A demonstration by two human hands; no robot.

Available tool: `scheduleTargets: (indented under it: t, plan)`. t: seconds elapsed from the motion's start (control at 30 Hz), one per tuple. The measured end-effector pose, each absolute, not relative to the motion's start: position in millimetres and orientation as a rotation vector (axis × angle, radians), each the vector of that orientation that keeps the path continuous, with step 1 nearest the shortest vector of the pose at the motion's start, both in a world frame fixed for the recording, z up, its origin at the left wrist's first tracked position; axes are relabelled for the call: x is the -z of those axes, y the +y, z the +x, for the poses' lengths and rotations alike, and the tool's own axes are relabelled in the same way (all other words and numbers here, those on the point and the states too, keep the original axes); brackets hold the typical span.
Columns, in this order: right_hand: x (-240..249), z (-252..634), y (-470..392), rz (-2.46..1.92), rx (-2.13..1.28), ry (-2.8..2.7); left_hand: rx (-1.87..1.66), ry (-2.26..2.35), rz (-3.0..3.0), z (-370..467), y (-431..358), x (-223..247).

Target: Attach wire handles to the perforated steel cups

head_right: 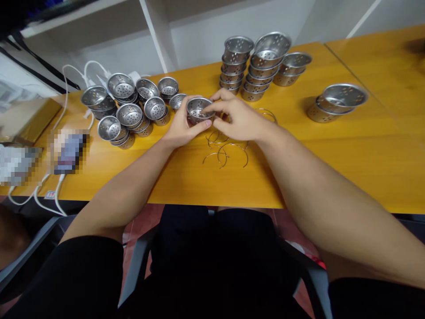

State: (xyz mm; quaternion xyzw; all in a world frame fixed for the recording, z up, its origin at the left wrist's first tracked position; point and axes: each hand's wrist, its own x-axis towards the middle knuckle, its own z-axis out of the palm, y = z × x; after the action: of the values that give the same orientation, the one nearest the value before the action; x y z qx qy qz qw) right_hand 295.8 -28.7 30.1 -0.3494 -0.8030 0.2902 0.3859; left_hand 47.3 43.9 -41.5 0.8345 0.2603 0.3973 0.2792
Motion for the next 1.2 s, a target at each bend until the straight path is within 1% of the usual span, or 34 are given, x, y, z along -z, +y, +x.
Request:
scheduleTargets:
  t: [0.17,0.47,0.67,0.77,0.87,0.97,1.2]
  plan:
    - [-26,295,-29,-0.881,-0.732,-2.044,-1.096,0.692,2.217,48,46,43]
    - [-23,299,-21,-0.799,-0.542,-1.997,-1.206,0.846,2.242,45,49,41]
    - [-19,301,-19,-0.85,-0.506,-1.948,-1.198,0.949,2.255,27,63,26]
    - [-19,300,-19,-0.883,-0.5,-1.924,-1.258,0.996,2.212,10,79,21]
    - [-18,298,-20,-0.912,-0.529,-1.936,-1.329,1.059,2.203,1,96,25]
    - [-15,295,-20,-0.899,-0.573,-1.946,-1.325,1.091,2.189,2,107,36]
    - [-14,294,-19,-0.888,-0.577,-1.968,-1.324,0.965,2.175,6,122,55]
